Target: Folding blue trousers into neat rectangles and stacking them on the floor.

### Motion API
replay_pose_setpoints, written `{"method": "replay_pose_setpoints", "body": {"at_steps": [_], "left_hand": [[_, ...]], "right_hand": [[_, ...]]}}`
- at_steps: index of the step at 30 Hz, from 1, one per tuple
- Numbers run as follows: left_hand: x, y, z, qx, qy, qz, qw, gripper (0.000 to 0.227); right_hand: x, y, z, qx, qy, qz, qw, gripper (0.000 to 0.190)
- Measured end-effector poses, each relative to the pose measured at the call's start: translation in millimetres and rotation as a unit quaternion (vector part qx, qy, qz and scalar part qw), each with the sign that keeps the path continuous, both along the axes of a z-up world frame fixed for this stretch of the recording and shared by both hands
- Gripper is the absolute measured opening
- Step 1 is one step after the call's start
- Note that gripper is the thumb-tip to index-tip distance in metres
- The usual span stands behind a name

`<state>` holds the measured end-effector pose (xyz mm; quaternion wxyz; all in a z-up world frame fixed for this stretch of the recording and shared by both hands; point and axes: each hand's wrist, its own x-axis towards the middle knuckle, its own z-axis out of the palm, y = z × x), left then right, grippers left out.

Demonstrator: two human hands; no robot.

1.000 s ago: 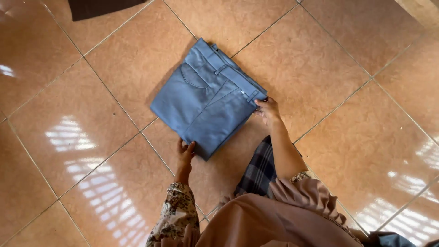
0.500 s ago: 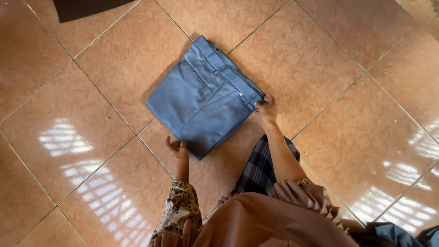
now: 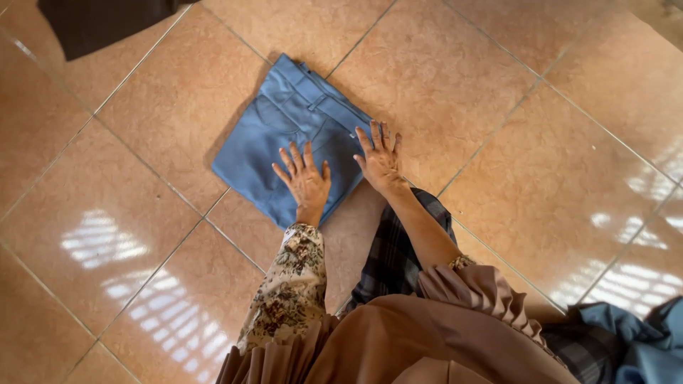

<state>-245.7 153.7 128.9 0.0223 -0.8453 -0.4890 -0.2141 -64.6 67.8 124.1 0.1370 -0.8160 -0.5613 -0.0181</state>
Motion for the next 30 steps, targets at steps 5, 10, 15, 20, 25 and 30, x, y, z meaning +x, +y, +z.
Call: {"method": "replay_pose_setpoints", "body": {"at_steps": [5, 10, 15, 20, 25, 30], "left_hand": [[91.6, -37.1, 16.0, -0.03, -0.033, -0.115, 0.992, 0.069], [180.3, -106.5, 3.6, -0.04, 0.007, -0.228, 0.973, 0.072], [254.8, -181.6, -17.1, -0.026, 0.044, -0.317, 0.947, 0.067], [307.0, -287.4, -5.1, -0.099, 0.101, -0.406, 0.903, 0.067], [311.8, -426.1, 14.7, -0.094, 0.102, -0.531, 0.836, 0.067], [285.0, -555.7, 49.7, -0.103, 0.067, -0.658, 0.743, 0.063]], "right_hand": [[65.4, -59.0, 4.2, 0.05, -0.064, -0.104, 0.991, 0.081], [120.3, -165.0, 17.4, -0.045, -0.005, -0.234, 0.971, 0.074], [154.0, -268.2, 30.1, -0.092, 0.034, -0.354, 0.93, 0.07], [152.2, -390.4, 69.1, -0.073, 0.061, -0.458, 0.884, 0.068], [118.5, -523.2, 83.4, -0.033, -0.001, -0.57, 0.821, 0.063], [47.3, -625.4, 123.9, 0.124, -0.162, -0.591, 0.78, 0.044]]}}
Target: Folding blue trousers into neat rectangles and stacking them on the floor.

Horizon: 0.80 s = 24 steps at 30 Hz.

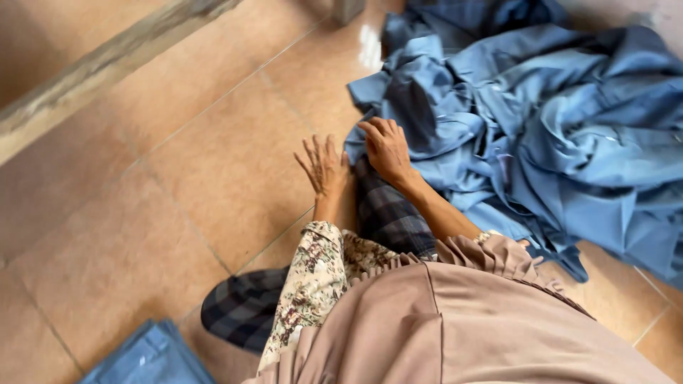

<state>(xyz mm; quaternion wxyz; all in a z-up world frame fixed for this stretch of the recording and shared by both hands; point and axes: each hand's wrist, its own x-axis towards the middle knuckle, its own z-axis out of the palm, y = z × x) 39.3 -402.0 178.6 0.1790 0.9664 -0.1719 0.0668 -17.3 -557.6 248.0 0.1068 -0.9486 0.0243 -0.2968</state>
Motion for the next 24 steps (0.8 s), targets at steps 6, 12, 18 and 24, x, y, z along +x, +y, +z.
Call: {"method": "replay_pose_setpoints", "body": {"at_steps": [6, 12, 18, 24], "left_hand": [[-44.2, -111.7, 38.5, -0.04, -0.047, -0.219, 0.974, 0.068], [-83.0, -186.4, 55.8, -0.009, -0.151, -0.336, 0.93, 0.075], [-96.1, -222.1, 25.7, 0.021, -0.122, -0.405, 0.906, 0.066], [-44.1, -177.2, -21.2, 0.157, 0.0, -0.312, 0.937, 0.052]], "right_hand": [[-87.5, -113.1, 16.2, 0.054, -0.092, -0.079, 0.991, 0.038], [-168.3, -227.0, -1.6, -0.116, 0.045, -0.343, 0.931, 0.076], [-213.4, -307.9, -51.1, -0.126, 0.133, -0.432, 0.883, 0.06], [-210.8, -303.4, -34.4, 0.136, 0.122, -0.496, 0.849, 0.079]]}}
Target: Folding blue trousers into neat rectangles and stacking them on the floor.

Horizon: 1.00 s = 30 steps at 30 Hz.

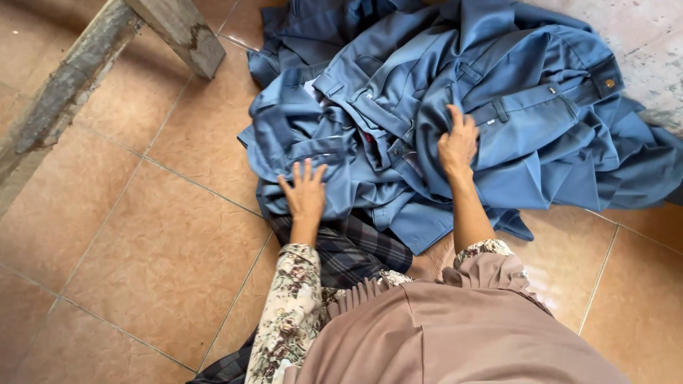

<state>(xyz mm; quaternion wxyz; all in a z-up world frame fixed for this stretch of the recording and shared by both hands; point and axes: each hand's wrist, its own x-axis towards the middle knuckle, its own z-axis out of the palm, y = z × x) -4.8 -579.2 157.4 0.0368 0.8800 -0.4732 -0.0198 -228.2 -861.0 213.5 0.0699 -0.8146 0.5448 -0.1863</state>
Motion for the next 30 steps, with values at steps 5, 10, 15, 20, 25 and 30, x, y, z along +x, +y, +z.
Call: {"method": "replay_pose_setpoints", "body": {"at_steps": [5, 10, 15, 20, 25, 30], "left_hand": [[29.4, 10.5, -17.3, -0.002, 0.1, 0.091, 0.991, 0.048], [29.7, 2.1, 21.3, -0.266, 0.286, 0.183, 0.902, 0.025], [36.3, 25.5, 66.9, -0.411, 0.275, 0.25, 0.832, 0.03], [23.6, 21.1, 115.5, -0.473, 0.082, 0.12, 0.869, 0.022], [-28.8, -45.6, 132.5, -0.457, 0.147, -0.038, 0.877, 0.027], [-43.1, -84.2, 45.6, -0.291, 0.38, -0.042, 0.877, 0.045]], "right_hand": [[54.6, 58.1, 19.5, 0.046, -0.282, 0.207, 0.936, 0.079], [122.0, 162.2, 40.8, 0.211, -0.318, 0.295, 0.876, 0.088], [142.0, 207.6, 86.0, 0.294, -0.253, 0.467, 0.795, 0.078], [103.3, 149.4, 98.6, 0.102, -0.316, 0.364, 0.87, 0.051], [18.6, 9.3, 85.5, -0.075, -0.223, 0.297, 0.925, 0.045], [-24.8, -79.9, 20.1, 0.092, 0.042, 0.194, 0.976, 0.08]]}}
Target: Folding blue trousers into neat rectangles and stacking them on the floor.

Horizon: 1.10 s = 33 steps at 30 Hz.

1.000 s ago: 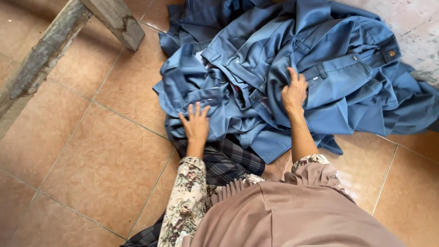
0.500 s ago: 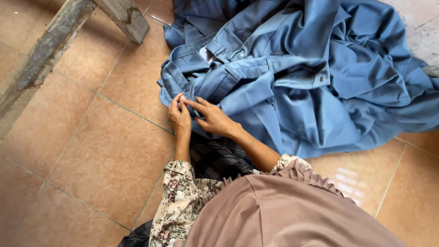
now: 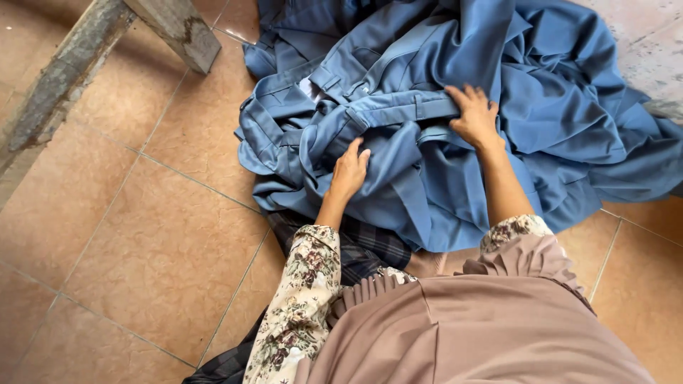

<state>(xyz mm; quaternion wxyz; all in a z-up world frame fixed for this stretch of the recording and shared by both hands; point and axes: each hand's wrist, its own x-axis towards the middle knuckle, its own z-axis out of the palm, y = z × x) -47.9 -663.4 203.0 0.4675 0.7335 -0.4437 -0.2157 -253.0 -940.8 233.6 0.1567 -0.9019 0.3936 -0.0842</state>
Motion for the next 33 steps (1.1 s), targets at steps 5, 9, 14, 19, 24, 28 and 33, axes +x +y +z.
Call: {"method": "replay_pose_setpoints", "body": {"at_steps": [5, 9, 14, 19, 24, 28, 33], "left_hand": [[2.9, 7.0, -38.0, 0.308, 0.042, -0.109, 0.944, 0.068], [-1.8, 21.4, -19.8, 0.328, 0.029, -0.175, 0.928, 0.074], [-15.9, 48.2, -27.1, 0.371, 0.037, -0.223, 0.901, 0.066], [-35.0, 59.5, -112.0, 0.326, -0.118, -0.122, 0.93, 0.083], [-32.5, 59.1, -141.0, 0.318, -0.204, -0.106, 0.92, 0.06], [-34.0, 74.2, -109.8, 0.247, -0.247, -0.078, 0.934, 0.035], [-34.0, 111.8, 48.4, -0.036, -0.172, 0.005, 0.984, 0.021]], "right_hand": [[-2.9, -21.8, -31.7, 0.042, 0.106, -0.012, 0.993, 0.064], [13.7, -9.2, 14.0, 0.095, 0.107, -0.03, 0.989, 0.044], [14.5, -0.4, 27.5, 0.523, -0.31, -0.208, 0.767, 0.046], [39.4, 95.3, 176.1, 0.614, -0.447, -0.088, 0.644, 0.067], [37.2, 108.9, 200.2, 0.649, -0.466, -0.041, 0.6, 0.053], [42.2, 97.9, 182.3, 0.598, -0.49, -0.098, 0.627, 0.041], [53.9, 89.1, 158.4, 0.559, -0.478, -0.196, 0.648, 0.031]]}}
